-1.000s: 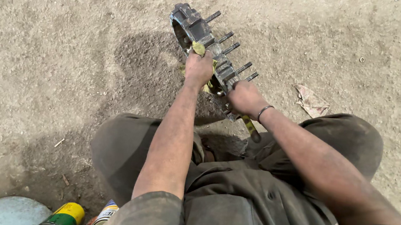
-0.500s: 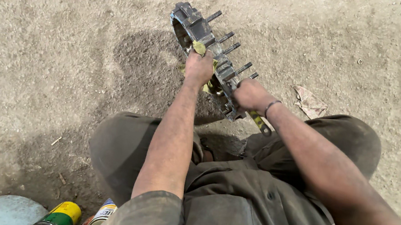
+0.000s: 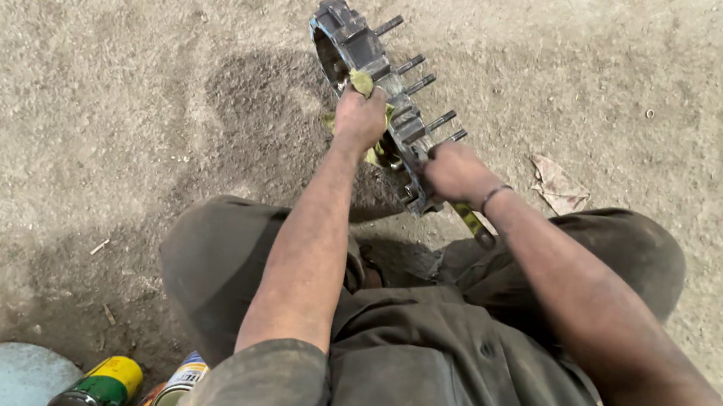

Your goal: The person sits on the ground and scrubs a metal mechanical part with a yellow cloth and a small brush. The person repeatedly wipes and scrubs the part, turning it over to clean different surfaces.

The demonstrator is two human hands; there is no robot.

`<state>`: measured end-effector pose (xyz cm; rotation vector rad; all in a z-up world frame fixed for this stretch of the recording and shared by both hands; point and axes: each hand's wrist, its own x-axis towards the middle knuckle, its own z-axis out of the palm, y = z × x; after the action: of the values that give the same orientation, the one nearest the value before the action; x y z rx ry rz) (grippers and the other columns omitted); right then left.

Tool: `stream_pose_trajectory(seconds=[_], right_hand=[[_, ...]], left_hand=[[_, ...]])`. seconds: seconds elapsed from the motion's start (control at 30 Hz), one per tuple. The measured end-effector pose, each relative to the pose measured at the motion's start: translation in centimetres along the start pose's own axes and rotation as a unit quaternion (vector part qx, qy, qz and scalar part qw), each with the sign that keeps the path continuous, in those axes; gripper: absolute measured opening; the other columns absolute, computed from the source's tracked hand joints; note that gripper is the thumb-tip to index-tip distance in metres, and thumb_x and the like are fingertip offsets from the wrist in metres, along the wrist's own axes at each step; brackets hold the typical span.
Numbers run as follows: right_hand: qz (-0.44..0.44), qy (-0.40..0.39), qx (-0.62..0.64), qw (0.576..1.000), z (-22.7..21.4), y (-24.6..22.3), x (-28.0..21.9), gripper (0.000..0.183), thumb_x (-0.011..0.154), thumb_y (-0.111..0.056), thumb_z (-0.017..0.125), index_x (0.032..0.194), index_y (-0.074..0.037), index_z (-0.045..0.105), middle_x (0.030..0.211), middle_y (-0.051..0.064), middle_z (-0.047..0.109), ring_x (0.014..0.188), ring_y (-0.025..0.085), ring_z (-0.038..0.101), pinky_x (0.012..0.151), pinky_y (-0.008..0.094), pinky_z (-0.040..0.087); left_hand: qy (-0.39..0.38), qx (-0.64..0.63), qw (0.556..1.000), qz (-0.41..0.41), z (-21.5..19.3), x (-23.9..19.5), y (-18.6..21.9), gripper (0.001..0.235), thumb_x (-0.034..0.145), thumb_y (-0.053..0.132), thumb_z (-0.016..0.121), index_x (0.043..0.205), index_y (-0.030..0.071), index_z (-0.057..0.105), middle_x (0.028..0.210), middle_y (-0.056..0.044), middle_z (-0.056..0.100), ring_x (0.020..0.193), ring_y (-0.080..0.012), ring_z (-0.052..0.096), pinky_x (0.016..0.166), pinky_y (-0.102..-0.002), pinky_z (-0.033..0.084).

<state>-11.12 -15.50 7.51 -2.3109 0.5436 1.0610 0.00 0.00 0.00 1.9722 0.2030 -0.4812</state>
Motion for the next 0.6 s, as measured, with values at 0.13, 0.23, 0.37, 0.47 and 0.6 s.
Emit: stream_pose_trajectory(seconds=[0.13,0.23,0.37,0.47,0.6], right_hand=[[-0.142,0.058,-0.157,0.976,1.0,0.1,2.8,0.028,0.093,-0.016,0.056,0.088,0.003,0.077,0.090,0.022,0.071,0.082,0.032,0.070,0.085,0.046,0.057],[-0.186,0.065,-0.241,0.950,1.3,0.1,3.1,0.028,0.093,-0.017,0.054,0.088,-0.001,0.077,0.089,0.020,0.072,0.084,0.031,0.070,0.083,0.045,0.057],[-0.066,-0.009,0.103,0.992,-0.4,0.7,0.4,0.029,0.099,-0.023,0.053,0.097,-0.001,0.071,0.085,0.016,0.071,0.075,0.028,0.069,0.075,0.046,0.057],[-0.100,0.002,0.083,0.992,-1.4,0.3,-1.2,0.031,0.101,-0.026,0.053,0.098,0.000,0.070,0.083,0.015,0.073,0.074,0.027,0.070,0.075,0.044,0.056],[-0.129,0.063,0.073,0.987,-2.7,0.5,-1.6,0.033,0.104,-0.028,0.055,0.102,0.003,0.068,0.088,0.014,0.070,0.076,0.023,0.071,0.073,0.038,0.056]], left_hand=[[0.027,0.040,0.993,0.111,0.5,1.1,-1.4,0.032,0.096,0.025,0.057,0.110,-0.002,0.065,0.107,-0.023,0.072,0.101,-0.0395,0.068,0.093,-0.046,0.053],[0.024,0.008,0.993,0.114,0.5,1.0,-1.8,0.033,0.094,0.024,0.057,0.111,-0.002,0.064,0.108,-0.023,0.072,0.101,-0.0398,0.069,0.092,-0.045,0.052],[0.016,0.000,0.994,0.110,0.2,0.4,-0.7,0.033,0.094,0.024,0.056,0.112,-0.002,0.064,0.108,-0.022,0.073,0.101,-0.0382,0.070,0.092,-0.044,0.053],[0.007,-0.023,0.998,0.054,-0.5,0.0,0.1,0.033,0.093,0.025,0.057,0.113,-0.001,0.064,0.109,-0.021,0.073,0.101,-0.0356,0.071,0.092,-0.044,0.054],[0.009,-0.003,0.998,0.065,-0.3,-0.5,0.7,0.033,0.093,0.026,0.056,0.113,0.000,0.064,0.110,-0.020,0.073,0.101,-0.0358,0.070,0.092,-0.044,0.054]])
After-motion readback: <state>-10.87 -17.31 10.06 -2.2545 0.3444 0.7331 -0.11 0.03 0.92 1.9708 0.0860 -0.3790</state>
